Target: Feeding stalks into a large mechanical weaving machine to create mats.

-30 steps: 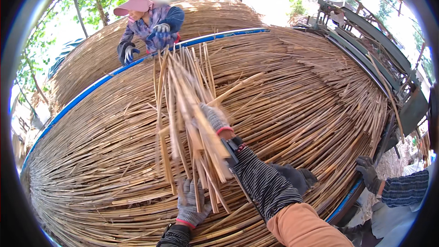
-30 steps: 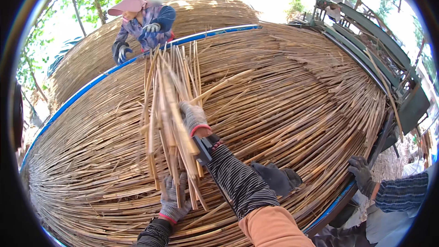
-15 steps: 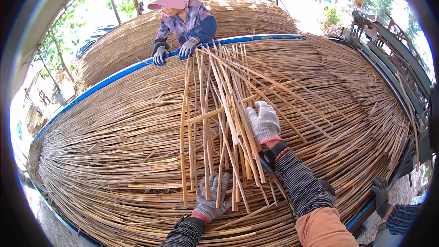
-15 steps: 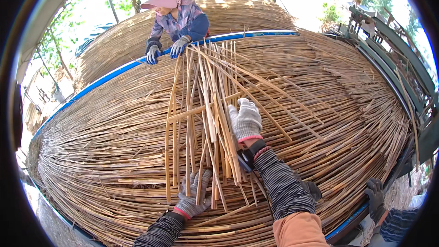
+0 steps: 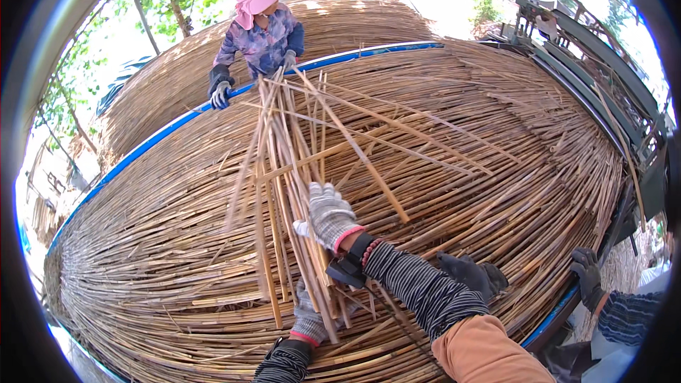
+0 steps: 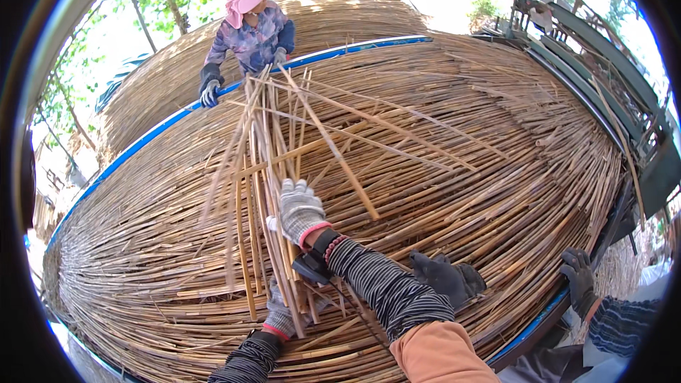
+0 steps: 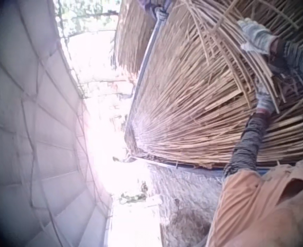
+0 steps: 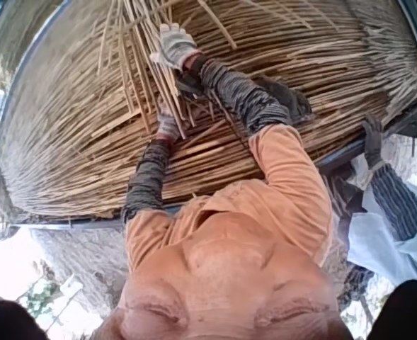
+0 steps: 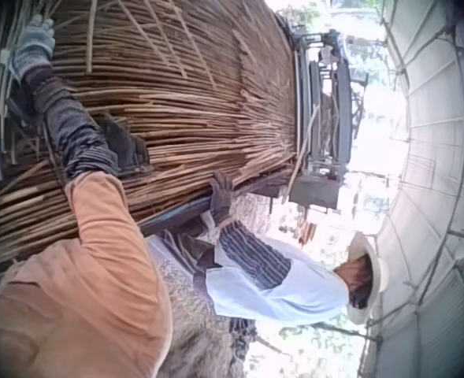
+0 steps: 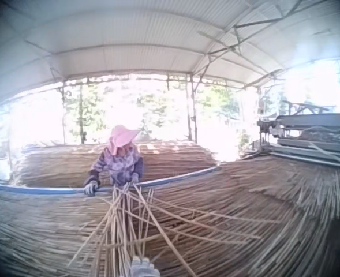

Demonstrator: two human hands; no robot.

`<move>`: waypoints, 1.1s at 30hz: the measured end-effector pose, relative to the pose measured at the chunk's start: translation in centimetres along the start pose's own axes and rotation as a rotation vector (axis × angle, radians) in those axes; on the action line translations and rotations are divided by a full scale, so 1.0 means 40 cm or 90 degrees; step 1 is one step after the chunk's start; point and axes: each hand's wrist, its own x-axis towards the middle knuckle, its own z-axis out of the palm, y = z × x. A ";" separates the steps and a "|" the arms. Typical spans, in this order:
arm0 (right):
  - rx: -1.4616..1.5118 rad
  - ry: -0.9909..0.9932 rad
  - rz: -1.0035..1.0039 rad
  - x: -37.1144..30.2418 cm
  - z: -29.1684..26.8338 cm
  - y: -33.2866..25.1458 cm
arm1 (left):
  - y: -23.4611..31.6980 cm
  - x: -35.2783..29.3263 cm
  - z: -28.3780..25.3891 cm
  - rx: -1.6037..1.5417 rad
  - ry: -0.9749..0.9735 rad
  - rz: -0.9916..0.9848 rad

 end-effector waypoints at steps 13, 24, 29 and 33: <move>-0.184 -0.010 -0.100 -0.168 -0.134 0.043 | -0.026 0.005 0.025 0.000 -0.060 -0.048; 0.119 0.364 -0.627 -0.826 -0.395 -0.111 | -0.076 0.029 0.077 0.013 -0.108 -0.043; 0.229 0.641 -0.633 -0.966 -0.439 -0.238 | -0.098 0.057 0.107 0.014 -0.122 -0.040; 1.079 0.246 -0.741 -1.152 -0.425 -0.292 | -0.099 0.068 0.114 0.012 -0.116 -0.041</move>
